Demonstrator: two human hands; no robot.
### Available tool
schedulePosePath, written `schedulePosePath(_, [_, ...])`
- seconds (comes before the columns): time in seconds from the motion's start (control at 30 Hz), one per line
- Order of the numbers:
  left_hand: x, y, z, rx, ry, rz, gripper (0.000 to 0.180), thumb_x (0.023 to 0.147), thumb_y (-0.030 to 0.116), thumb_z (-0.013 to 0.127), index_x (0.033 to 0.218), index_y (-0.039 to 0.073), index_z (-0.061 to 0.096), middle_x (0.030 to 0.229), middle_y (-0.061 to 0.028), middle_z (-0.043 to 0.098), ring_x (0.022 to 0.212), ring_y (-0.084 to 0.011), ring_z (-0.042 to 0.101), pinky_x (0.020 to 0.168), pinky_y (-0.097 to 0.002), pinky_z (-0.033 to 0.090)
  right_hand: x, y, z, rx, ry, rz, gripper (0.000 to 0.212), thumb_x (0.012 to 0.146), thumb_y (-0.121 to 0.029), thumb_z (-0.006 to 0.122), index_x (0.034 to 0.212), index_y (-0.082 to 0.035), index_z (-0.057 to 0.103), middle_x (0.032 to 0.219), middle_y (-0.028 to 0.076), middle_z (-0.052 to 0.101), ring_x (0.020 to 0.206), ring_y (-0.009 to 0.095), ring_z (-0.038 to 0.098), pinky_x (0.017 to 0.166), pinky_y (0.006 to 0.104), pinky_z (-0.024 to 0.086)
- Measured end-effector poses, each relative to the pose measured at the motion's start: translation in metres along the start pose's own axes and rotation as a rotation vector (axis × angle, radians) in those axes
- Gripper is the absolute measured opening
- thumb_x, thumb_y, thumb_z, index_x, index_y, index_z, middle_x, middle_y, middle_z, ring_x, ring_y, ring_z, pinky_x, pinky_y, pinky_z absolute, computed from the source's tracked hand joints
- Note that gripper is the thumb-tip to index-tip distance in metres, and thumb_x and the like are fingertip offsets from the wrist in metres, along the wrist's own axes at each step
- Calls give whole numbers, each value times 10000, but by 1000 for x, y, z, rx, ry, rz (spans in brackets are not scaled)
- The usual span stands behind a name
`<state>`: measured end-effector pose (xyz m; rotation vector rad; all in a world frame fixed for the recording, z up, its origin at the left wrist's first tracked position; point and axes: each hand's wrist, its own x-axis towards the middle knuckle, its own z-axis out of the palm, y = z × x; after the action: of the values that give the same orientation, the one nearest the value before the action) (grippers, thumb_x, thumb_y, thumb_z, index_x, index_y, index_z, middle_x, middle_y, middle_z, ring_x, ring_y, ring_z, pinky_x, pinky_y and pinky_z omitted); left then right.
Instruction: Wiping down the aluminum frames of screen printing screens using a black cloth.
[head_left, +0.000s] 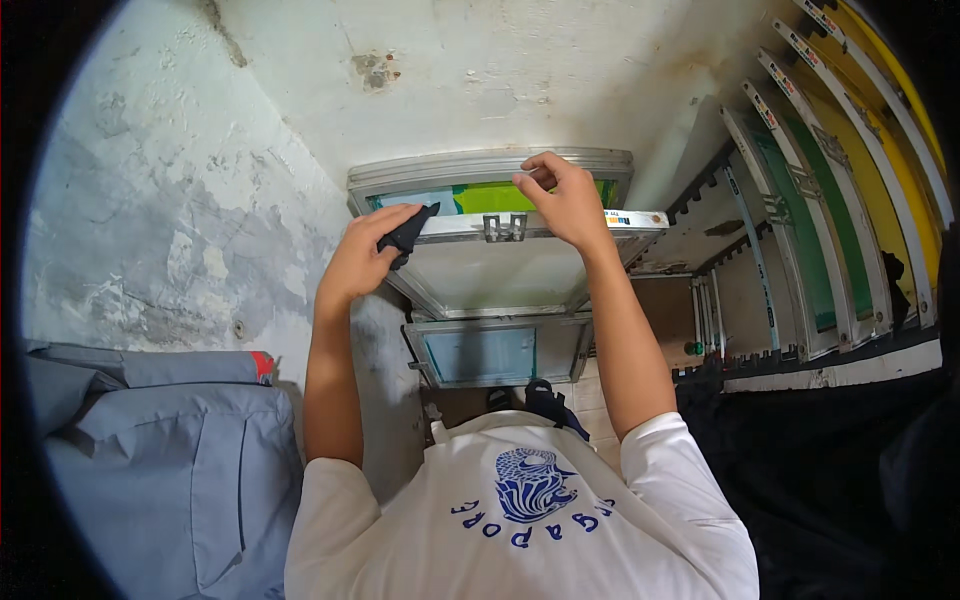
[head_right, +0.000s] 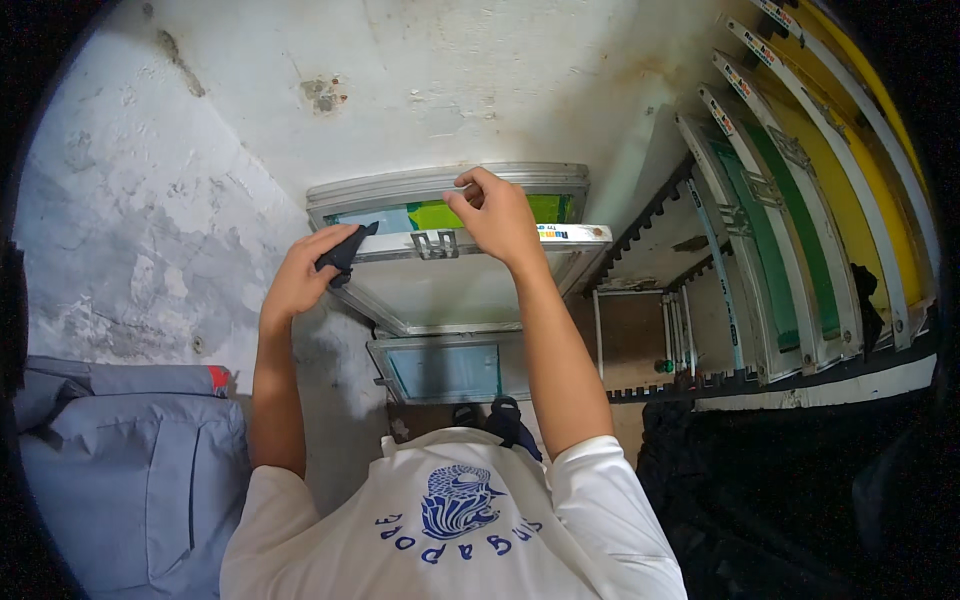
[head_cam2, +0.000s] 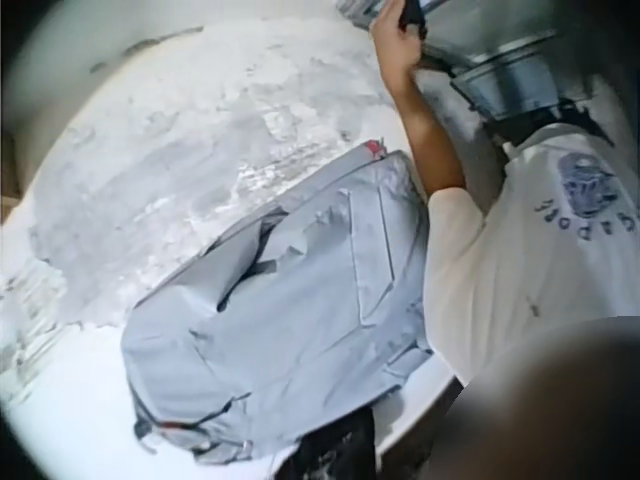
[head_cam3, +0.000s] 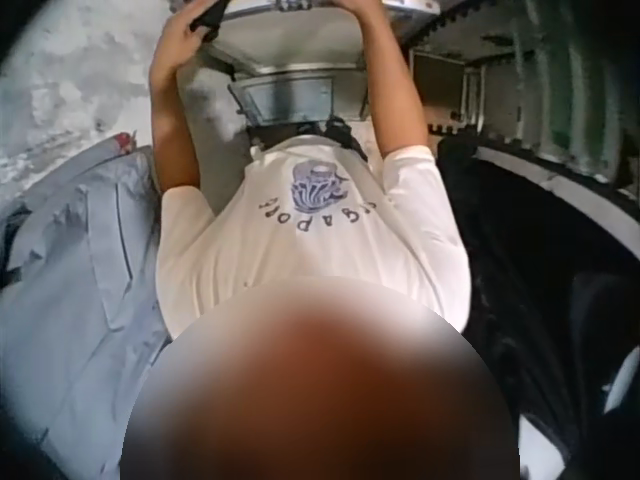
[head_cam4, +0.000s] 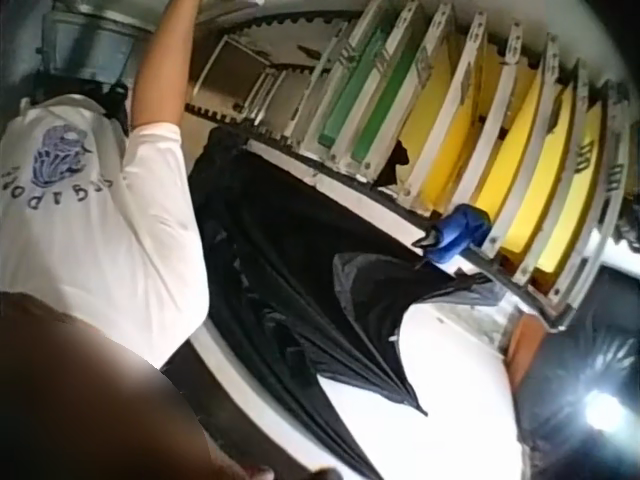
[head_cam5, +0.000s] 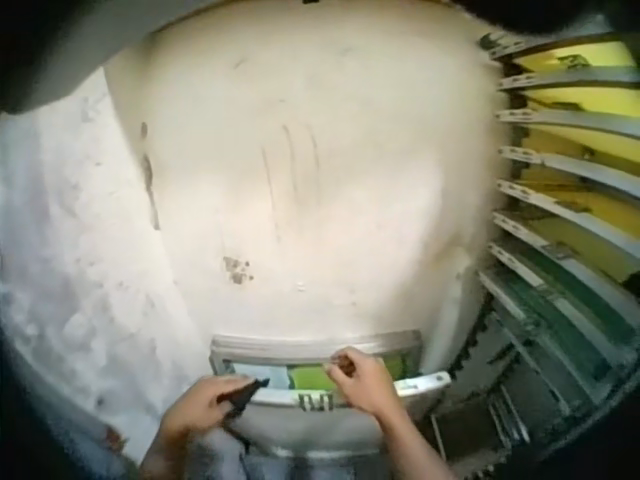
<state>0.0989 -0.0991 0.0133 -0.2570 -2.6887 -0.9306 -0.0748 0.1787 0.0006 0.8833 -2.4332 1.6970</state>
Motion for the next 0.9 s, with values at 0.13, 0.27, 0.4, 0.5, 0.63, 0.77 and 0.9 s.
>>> schedulePosePath(0.13, [0, -8, -5, -69, 19, -66, 605, 813, -109, 614, 1396, 42, 668, 1391, -210, 692, 1284, -344, 664, 1108, -363, 484, 6, 3, 3, 22, -4, -29, 331, 928, -277, 794, 1087, 6, 735, 850, 151, 767, 762, 243, 740, 735, 371, 583])
schedulePosePath(0.27, [-7, -12, -6, -370, 33, -256, 520, 911, -91, 619, 1415, 32, 660, 1315, -140, 736, 1182, -204, 677, 1050, -318, 510, 2, 3, 12, 65, -20, -30, 330, 930, -276, 791, 1080, 12, 733, 836, 149, 760, 751, 239, 732, 729, 368, 579])
schedulePosePath(0.4, [-5, 0, 10, -331, 22, -253, 539, 927, -46, 638, 1449, 83, 655, 1319, -101, 738, 1201, -186, 676, 1110, -381, 479, 1, 0, 20, 83, -91, 17, 327, 954, -276, 784, 1092, 17, 738, 873, 117, 762, 790, 189, 709, 767, 345, 574])
schedulePosePath(0.5, [7, 24, 27, 111, -148, -65, 743, 842, -54, 614, 1544, 186, 567, 1576, -54, 576, 1533, -305, 444, 1285, -636, 139, 2, 8, 24, 108, -61, -51, 329, 933, -269, 784, 1065, 26, 728, 816, 153, 747, 726, 241, 713, 713, 373, 567])
schedulePosePath(0.63, [-4, 15, 29, 306, -85, -52, 768, 842, -79, 583, 1556, 204, 555, 1590, -58, 562, 1543, -294, 436, 1275, -661, 152, 3, 8, 26, 97, -90, -50, 315, 946, -264, 778, 1073, 21, 733, 848, 134, 756, 753, 216, 708, 736, 362, 569])
schedulePosePath(0.77, [-50, -24, -10, 450, 79, -199, 798, 838, -110, 541, 1564, 222, 549, 1609, -47, 544, 1552, -312, 419, 1273, -692, 113, 1, 2, 28, 80, -156, -12, 294, 962, -260, 765, 1070, 12, 738, 865, 107, 759, 777, 184, 700, 758, 347, 570])
schedulePosePath(0.9, [-89, -41, -38, 469, 254, -327, 783, 843, -100, 533, 1564, 204, 551, 1617, -53, 538, 1557, -355, 403, 1270, -668, 159, -2, -6, 28, 115, -191, 1, 289, 962, -264, 764, 1064, 5, 739, 862, 110, 753, 775, 183, 696, 756, 348, 568])
